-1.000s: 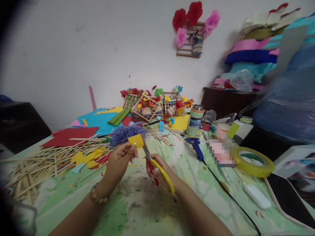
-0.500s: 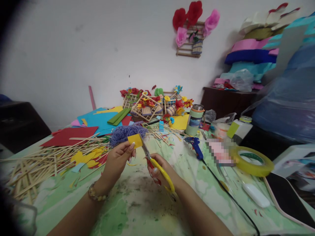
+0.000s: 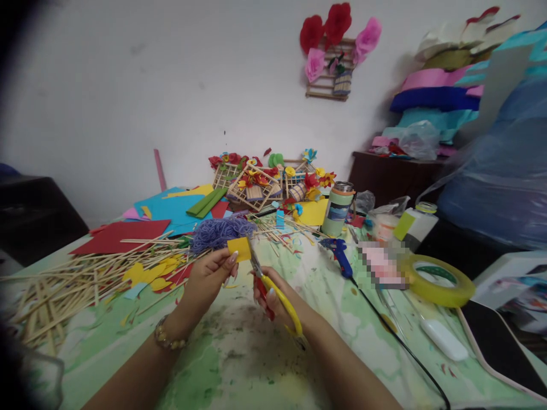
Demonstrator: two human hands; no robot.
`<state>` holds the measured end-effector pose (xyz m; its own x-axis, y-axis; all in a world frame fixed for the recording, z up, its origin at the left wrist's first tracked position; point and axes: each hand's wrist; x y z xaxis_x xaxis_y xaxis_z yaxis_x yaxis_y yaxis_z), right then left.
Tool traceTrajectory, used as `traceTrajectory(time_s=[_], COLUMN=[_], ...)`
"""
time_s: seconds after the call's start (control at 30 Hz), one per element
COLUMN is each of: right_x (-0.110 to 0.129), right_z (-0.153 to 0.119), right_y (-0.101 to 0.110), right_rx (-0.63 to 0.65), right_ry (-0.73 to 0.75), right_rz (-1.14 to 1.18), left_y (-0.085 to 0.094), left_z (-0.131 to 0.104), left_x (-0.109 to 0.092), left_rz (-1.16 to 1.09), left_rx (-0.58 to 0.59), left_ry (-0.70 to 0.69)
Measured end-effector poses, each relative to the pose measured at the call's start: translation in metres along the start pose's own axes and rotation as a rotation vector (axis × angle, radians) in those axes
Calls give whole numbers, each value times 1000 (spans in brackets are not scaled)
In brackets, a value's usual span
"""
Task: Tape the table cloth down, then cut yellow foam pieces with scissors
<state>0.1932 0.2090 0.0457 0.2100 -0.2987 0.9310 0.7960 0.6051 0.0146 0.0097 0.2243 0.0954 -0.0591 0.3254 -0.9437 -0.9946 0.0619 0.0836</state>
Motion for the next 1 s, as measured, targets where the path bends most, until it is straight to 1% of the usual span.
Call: traceTrajectory(time_s=[0.57, 0.8, 1.0], right_x=[3, 4, 5], right_z=[3, 1, 1], right_y=[-1, -3, -3], right_rx=[-8, -12, -27], right_ry=[31, 10, -1], right_rz=[18, 38, 51], left_y=[-1, 1, 1], left_z=[0, 1, 2], left_x=[0, 2, 1], left_rz=[3, 14, -8], left_rx=[9, 10, 14], left_ry=[-7, 6, -9])
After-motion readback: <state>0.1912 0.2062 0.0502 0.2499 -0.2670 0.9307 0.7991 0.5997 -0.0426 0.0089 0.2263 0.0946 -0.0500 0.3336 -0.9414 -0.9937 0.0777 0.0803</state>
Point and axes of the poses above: each hand's wrist, its own z-axis towards the middle knuckle, its own y-axis out of the back of the hand, x = y × z, and after that the axes turned 2 degrees about y, right-handed
